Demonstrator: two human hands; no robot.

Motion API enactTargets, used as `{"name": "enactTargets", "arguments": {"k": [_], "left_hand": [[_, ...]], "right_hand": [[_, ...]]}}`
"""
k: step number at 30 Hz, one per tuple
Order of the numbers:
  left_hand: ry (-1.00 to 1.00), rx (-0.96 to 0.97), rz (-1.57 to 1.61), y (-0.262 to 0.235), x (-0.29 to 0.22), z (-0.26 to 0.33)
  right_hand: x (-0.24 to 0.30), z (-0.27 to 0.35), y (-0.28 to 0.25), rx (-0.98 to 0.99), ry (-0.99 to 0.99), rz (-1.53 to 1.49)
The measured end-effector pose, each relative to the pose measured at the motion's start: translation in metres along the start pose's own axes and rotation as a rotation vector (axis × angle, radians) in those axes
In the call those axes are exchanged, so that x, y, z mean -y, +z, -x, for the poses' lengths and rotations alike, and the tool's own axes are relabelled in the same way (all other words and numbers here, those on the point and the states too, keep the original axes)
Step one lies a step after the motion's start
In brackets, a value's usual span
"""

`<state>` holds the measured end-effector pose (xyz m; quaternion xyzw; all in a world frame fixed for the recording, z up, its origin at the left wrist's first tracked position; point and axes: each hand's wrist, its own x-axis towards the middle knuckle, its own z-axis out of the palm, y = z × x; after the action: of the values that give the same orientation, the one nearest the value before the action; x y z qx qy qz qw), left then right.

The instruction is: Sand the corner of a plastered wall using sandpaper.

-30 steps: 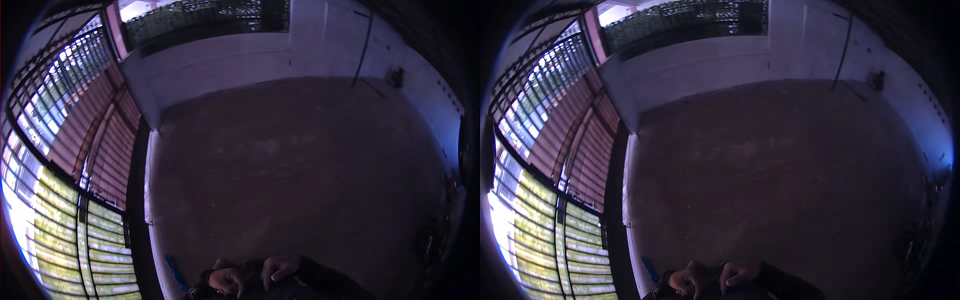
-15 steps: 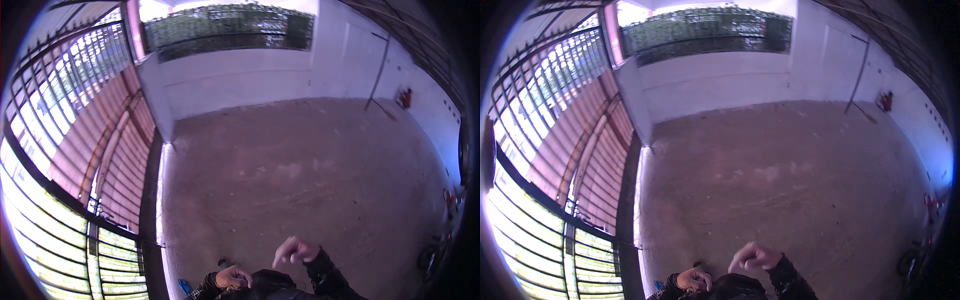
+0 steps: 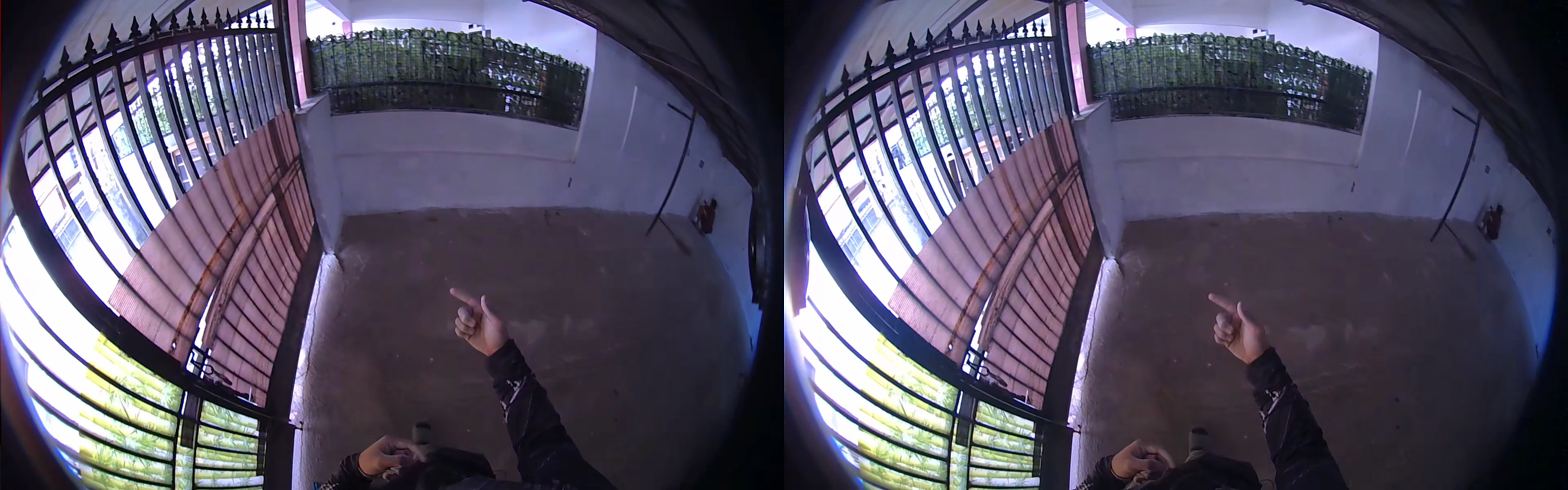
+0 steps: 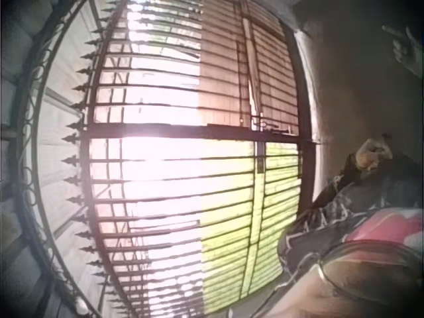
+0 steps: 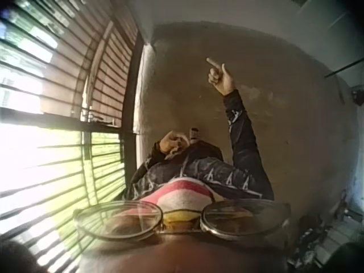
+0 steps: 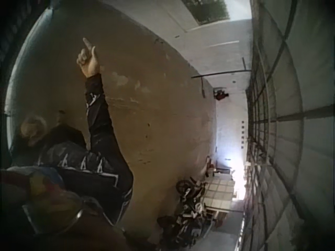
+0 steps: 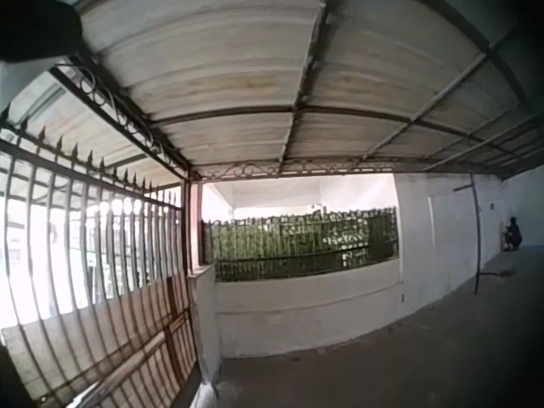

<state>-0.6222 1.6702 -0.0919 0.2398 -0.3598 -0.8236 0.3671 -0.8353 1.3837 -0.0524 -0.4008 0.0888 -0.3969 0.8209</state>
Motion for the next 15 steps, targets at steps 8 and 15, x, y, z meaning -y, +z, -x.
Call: {"name": "enactTargets", "arguments": {"k": [8, 15], "left_hand": [[0.490, -0.737, -0.157, -0.217, -0.075, -0.095], [0.264, -0.848, 0.201, -0.332, -0.078, -0.164]], "right_hand": [[-0.047, -0.064, -0.060, 0.040, 0.121, -0.087], [-0.004, -0.121, -0.077, 0.525, 0.308, 0.011]]}}
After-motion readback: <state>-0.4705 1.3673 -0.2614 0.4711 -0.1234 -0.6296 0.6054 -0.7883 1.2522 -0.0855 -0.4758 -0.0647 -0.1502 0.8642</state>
